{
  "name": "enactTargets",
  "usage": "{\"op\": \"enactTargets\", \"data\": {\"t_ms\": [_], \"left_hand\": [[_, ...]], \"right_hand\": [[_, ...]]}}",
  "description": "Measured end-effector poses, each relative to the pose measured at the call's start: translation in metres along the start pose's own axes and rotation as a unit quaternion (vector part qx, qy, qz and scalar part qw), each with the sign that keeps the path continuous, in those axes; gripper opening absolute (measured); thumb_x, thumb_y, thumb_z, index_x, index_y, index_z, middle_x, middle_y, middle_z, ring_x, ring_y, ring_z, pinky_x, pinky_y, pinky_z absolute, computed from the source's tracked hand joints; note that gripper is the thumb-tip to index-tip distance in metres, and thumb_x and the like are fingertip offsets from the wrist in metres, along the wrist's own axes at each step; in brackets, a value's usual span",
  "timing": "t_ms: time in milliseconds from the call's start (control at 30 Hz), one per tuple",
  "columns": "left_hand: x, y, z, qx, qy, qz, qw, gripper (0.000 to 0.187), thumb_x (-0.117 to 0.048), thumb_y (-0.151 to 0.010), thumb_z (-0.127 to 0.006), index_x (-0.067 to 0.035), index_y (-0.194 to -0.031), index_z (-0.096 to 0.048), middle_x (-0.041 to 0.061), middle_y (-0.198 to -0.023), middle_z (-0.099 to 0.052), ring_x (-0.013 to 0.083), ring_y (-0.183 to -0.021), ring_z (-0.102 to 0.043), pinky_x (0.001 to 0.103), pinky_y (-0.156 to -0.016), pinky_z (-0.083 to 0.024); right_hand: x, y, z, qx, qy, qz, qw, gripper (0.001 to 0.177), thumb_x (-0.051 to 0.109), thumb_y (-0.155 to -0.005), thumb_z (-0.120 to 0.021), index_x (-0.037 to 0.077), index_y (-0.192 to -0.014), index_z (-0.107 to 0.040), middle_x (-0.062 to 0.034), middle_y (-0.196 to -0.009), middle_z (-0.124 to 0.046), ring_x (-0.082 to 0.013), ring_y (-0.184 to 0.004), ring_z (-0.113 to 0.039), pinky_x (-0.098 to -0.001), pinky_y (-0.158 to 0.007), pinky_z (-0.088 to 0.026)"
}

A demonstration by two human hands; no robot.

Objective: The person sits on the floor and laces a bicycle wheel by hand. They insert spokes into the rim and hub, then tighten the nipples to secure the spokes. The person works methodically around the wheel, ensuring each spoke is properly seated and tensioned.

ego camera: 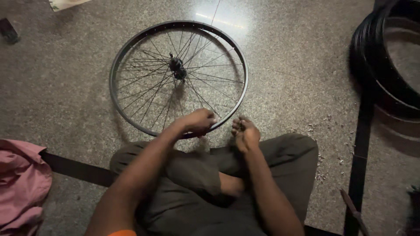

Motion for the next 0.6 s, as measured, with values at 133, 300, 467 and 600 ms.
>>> {"op": "enactTargets", "data": {"t_ms": [133, 300, 467, 600], "left_hand": [[0.005, 0.001, 0.0, -0.008, -0.052, -0.041, 0.998, 0.03, -0.029, -0.099, -0.055, -0.002, -0.093, -0.065, 0.015, -0.075, -0.067, 0.0256, -0.058, -0.068, 0.042, -0.055, -0.059], [0.002, 0.018, -0.007, -0.037, -0.081, 0.055, 0.994, 0.049, -0.039, -0.106, -0.052, 0.004, -0.087, -0.069, 0.016, -0.069, -0.066, 0.0269, -0.056, -0.065, 0.041, -0.055, -0.055], [-0.001, 0.015, -0.003, -0.011, -0.051, -0.012, 0.999, 0.034, -0.032, -0.1, -0.054, -0.002, -0.092, -0.067, 0.014, -0.069, -0.068, 0.0259, -0.055, -0.07, 0.043, -0.053, -0.058], [-0.004, 0.019, -0.011, -0.054, -0.111, 0.038, 0.992, 0.051, -0.041, -0.107, -0.051, 0.003, -0.09, -0.07, 0.018, -0.067, -0.068, 0.0282, -0.052, -0.068, 0.04, -0.054, -0.057]], "right_hand": [[0.02, 0.018, -0.021, -0.002, 0.026, 0.055, 0.998, 0.026, 0.01, -0.1, -0.053, 0.002, -0.124, -0.058, -0.0123, -0.098, -0.067, -0.0229, -0.084, -0.065, -0.0363, -0.072, -0.053], [0.024, 0.025, -0.037, 0.016, 0.025, 0.076, 0.997, 0.024, 0.007, -0.098, -0.062, 0.005, -0.122, -0.057, -0.0118, -0.098, -0.069, -0.0219, -0.082, -0.067, -0.0356, -0.072, -0.055], [0.017, 0.024, -0.034, 0.011, 0.002, 0.092, 0.996, 0.017, 0.012, -0.098, -0.066, 0.007, -0.113, -0.062, -0.0095, -0.092, -0.071, -0.0206, -0.077, -0.068, -0.0346, -0.068, -0.058], [0.016, 0.029, -0.045, 0.022, 0.034, 0.096, 0.995, 0.014, 0.011, -0.096, -0.07, 0.005, -0.108, -0.068, -0.0075, -0.087, -0.07, -0.0181, -0.074, -0.068, -0.0321, -0.064, -0.058]]}}
Point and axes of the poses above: each hand's wrist, its own y-axis away from the middle knuckle, its own z-axis out of the back of the hand, x = y × z, the point moved 4 cm from there along -y, towards the middle knuckle
